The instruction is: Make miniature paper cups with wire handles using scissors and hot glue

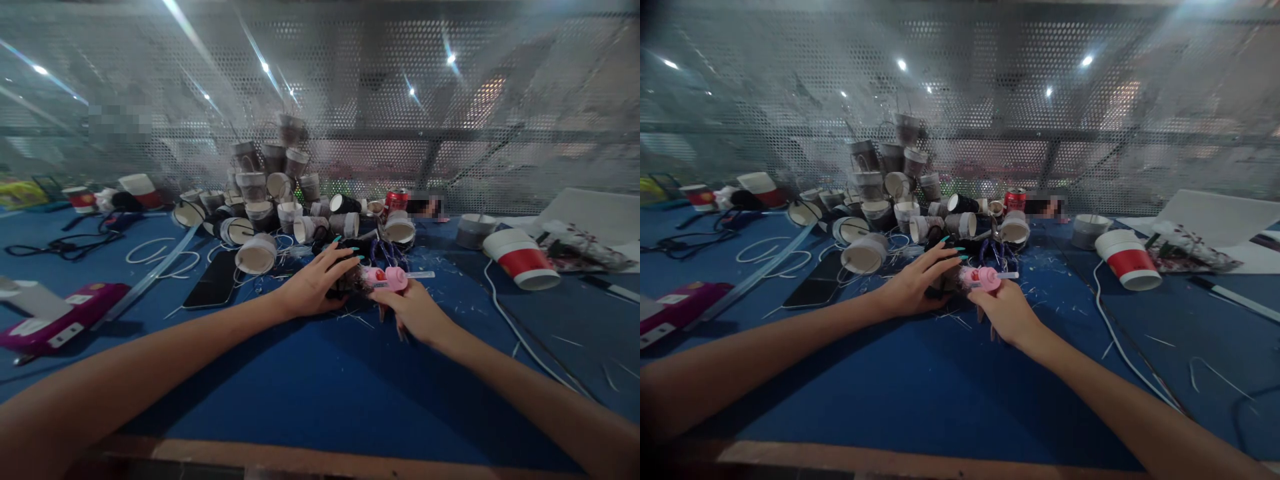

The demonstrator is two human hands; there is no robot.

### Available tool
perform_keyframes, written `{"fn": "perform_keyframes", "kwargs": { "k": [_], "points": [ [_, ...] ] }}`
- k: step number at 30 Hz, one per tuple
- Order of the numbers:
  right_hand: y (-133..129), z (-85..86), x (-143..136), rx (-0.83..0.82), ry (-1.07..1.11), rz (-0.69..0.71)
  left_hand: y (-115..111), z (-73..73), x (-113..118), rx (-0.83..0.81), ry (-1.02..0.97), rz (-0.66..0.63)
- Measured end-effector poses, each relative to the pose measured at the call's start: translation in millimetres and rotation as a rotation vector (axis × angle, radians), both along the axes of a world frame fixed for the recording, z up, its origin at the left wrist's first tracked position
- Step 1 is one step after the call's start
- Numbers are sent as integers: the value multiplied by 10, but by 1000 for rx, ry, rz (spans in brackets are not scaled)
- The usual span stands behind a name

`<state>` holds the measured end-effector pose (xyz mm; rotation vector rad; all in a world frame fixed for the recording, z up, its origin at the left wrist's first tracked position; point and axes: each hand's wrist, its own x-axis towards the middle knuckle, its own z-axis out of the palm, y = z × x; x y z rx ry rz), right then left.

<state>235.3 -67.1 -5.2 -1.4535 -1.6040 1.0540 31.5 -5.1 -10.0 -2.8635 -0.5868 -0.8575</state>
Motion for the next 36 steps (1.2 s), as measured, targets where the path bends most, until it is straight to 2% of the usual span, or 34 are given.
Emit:
{"fn": "perform_keyframes", "kwargs": {
  "k": [10,17,30,36],
  "points": [
    [15,6,18,-61,39,12,3,31,-12,72,-6,-31],
    [-1,45,5,-69,18,-5,-6,13,-18,61,27,14],
    [32,2,20,-48,5,-4,5,-7,-15,71,56,101],
    [-5,57,-1,-107,7,-6,-5,-1,-15,72,54,115]
  ]
}}
